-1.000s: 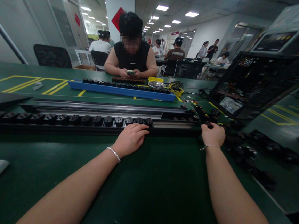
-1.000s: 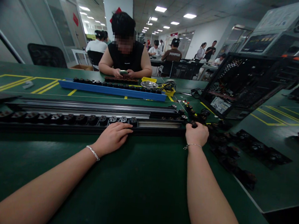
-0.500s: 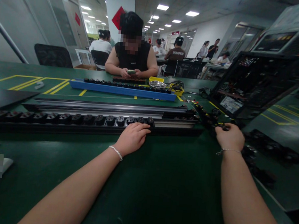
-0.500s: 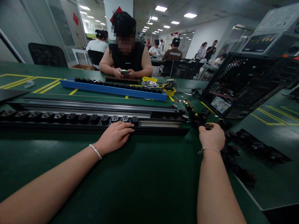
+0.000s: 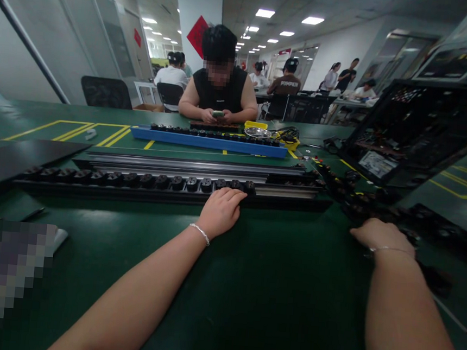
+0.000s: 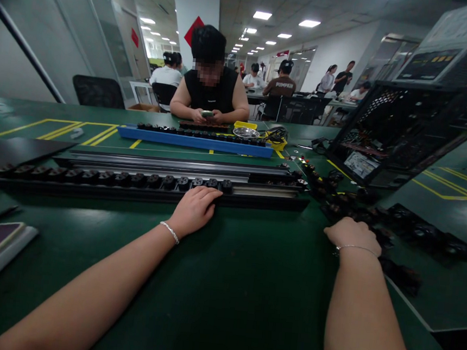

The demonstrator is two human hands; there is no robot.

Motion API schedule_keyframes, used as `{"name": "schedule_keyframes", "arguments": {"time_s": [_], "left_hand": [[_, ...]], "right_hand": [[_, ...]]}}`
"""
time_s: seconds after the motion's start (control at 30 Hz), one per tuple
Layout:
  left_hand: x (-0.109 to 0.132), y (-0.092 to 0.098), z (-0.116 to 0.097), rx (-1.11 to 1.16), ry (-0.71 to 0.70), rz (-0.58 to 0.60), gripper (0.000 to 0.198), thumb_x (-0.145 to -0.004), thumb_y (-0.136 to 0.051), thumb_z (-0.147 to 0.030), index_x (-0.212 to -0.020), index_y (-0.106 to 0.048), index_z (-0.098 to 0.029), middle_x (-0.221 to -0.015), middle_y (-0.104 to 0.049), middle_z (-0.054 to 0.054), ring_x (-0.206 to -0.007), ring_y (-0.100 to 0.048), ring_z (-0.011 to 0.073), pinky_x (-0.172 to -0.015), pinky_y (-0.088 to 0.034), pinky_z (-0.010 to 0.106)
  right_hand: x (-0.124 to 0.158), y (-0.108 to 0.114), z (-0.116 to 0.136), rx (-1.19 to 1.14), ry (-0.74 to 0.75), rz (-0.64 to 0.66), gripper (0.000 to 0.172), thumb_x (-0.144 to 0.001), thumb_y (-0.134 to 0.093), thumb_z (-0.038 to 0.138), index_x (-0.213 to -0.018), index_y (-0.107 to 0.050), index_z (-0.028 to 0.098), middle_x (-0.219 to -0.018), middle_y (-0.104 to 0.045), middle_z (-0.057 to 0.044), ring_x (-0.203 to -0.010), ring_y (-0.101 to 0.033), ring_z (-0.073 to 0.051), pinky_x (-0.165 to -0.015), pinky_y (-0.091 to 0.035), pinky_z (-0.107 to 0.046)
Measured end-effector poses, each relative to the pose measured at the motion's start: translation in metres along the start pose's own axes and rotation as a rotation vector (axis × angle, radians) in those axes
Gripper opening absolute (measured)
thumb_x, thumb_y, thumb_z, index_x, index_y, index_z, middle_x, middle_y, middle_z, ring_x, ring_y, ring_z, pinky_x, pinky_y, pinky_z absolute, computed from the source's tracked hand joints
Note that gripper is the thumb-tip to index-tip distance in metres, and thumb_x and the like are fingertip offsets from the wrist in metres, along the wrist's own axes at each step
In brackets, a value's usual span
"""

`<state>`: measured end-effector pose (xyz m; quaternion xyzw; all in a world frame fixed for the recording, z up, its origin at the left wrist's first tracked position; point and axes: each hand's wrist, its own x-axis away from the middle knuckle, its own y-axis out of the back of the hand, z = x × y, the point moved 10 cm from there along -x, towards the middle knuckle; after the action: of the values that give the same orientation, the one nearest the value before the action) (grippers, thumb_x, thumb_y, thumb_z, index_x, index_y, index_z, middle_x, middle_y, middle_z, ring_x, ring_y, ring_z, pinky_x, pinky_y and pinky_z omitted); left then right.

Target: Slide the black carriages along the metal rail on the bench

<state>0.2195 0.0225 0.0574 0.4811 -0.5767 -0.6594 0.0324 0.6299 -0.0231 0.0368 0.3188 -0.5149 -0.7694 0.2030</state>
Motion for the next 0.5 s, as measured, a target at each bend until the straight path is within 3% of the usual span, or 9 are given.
{"name": "schedule_keyframes", "arguments": {"time_s": [0.03, 0.13, 0.23, 0.33, 0.43, 0.5], "left_hand": [[0.000, 0.001, 0.001, -0.008, 0.014, -0.005, 0.036, -0.083, -0.046, -0.015, -0.118, -0.055, -0.018, -0.117, -0.061, 0.007, -0.107, -0.052, 0.0220, -0.094, -0.042, 0.041], [0.001, 0.000, 0.004, -0.025, 0.041, -0.017, 0.034, -0.083, -0.045, -0.015, -0.116, -0.055, -0.017, -0.115, -0.061, 0.008, -0.106, -0.052, 0.0221, -0.092, -0.043, 0.040], [0.000, 0.000, 0.005, -0.035, 0.044, -0.028, 0.033, -0.083, -0.045, -0.015, -0.114, -0.056, -0.017, -0.113, -0.061, 0.008, -0.104, -0.053, 0.0223, -0.091, -0.043, 0.039], [0.000, 0.000, 0.005, -0.033, 0.042, -0.035, 0.032, -0.083, -0.045, -0.015, -0.112, -0.056, -0.017, -0.112, -0.061, 0.007, -0.102, -0.052, 0.0222, -0.091, -0.042, 0.038], [0.001, 0.000, 0.007, -0.016, 0.047, -0.051, 0.031, -0.082, -0.044, -0.014, -0.111, -0.055, -0.017, -0.111, -0.060, 0.007, -0.102, -0.052, 0.0218, -0.092, -0.042, 0.038], [0.001, -0.001, 0.010, 0.009, 0.066, -0.058, 0.031, -0.079, -0.044, -0.011, -0.108, -0.054, -0.016, -0.106, -0.061, 0.008, -0.100, -0.052, 0.0212, -0.091, -0.042, 0.037]], "right_hand": [[0.004, -0.005, -0.002, 0.082, -0.051, 0.074, 0.034, -0.045, -0.075, 0.030, -0.074, -0.068, 0.015, -0.102, -0.058, -0.029, -0.095, -0.053, -0.043, -0.068, -0.039, -0.052], [0.025, 0.016, 0.041, 0.065, 0.101, -0.035, 0.043, -0.062, -0.064, 0.034, -0.102, -0.066, 0.018, -0.115, -0.054, -0.024, -0.109, -0.047, -0.041, -0.080, -0.038, -0.055], [0.061, 0.027, 0.116, -0.204, 0.429, -0.067, 0.032, -0.074, -0.049, 0.029, -0.097, -0.065, 0.014, -0.102, -0.061, -0.015, -0.100, -0.053, -0.027, -0.089, -0.040, -0.041], [0.101, 0.019, 0.184, -0.406, 0.670, -0.008, 0.031, -0.077, -0.047, 0.032, -0.095, -0.065, 0.015, -0.102, -0.063, -0.011, -0.099, -0.054, -0.022, -0.092, -0.039, -0.036], [0.132, 0.006, 0.237, -0.530, 0.800, 0.057, 0.036, -0.081, -0.046, 0.037, -0.104, -0.063, 0.016, -0.107, -0.062, -0.010, -0.102, -0.053, -0.022, -0.092, -0.038, -0.036], [0.144, -0.001, 0.259, -0.575, 0.795, 0.079, 0.040, -0.081, -0.047, 0.041, -0.109, -0.061, 0.015, -0.106, -0.063, -0.010, -0.100, -0.054, -0.022, -0.091, -0.039, -0.036]]}}
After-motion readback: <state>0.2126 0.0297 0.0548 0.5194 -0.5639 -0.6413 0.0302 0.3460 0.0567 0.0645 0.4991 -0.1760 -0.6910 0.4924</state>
